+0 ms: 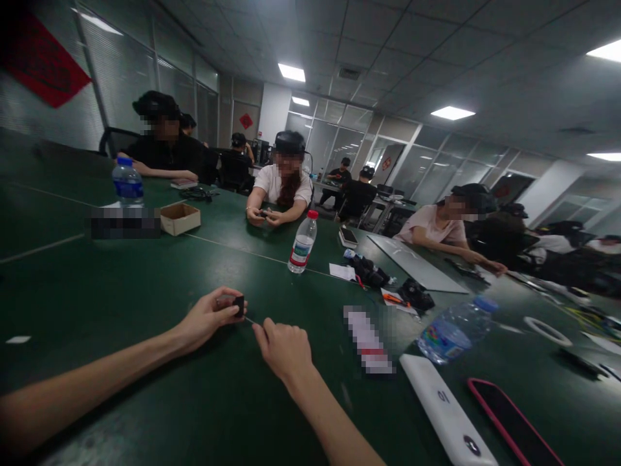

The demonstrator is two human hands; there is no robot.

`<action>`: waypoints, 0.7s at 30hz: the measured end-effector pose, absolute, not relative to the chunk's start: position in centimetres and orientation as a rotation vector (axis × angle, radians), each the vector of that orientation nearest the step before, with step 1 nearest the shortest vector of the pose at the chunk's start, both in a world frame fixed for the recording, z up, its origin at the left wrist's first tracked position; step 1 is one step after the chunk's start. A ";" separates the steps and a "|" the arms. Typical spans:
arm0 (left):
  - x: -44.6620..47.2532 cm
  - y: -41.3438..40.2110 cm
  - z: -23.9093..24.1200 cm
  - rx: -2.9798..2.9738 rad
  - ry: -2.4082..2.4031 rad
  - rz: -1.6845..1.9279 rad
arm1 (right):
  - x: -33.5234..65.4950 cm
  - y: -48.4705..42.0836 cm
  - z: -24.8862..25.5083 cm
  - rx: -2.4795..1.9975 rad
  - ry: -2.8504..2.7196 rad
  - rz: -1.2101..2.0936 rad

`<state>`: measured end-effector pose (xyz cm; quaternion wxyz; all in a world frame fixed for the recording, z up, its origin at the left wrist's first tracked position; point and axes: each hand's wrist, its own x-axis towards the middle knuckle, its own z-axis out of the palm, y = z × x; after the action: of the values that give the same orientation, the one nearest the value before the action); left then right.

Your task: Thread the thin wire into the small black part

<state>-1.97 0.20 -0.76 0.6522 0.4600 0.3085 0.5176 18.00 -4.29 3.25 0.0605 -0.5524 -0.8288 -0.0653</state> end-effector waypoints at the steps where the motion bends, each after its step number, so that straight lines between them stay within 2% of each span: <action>1: -2.0 0.2 -0.7 1.055 0.703 1.173 | 17.9 -4.3 3.2 -1.678 -2.515 -0.200; 21: -2.5 0.0 -0.2 1.230 0.825 1.179 | 17.9 -4.4 3.5 -1.514 -2.617 -0.229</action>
<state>-2.47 -0.02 -0.20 0.5845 0.5273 0.3535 0.5053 17.88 -4.36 3.49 0.0549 -0.4988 -0.8617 -0.0753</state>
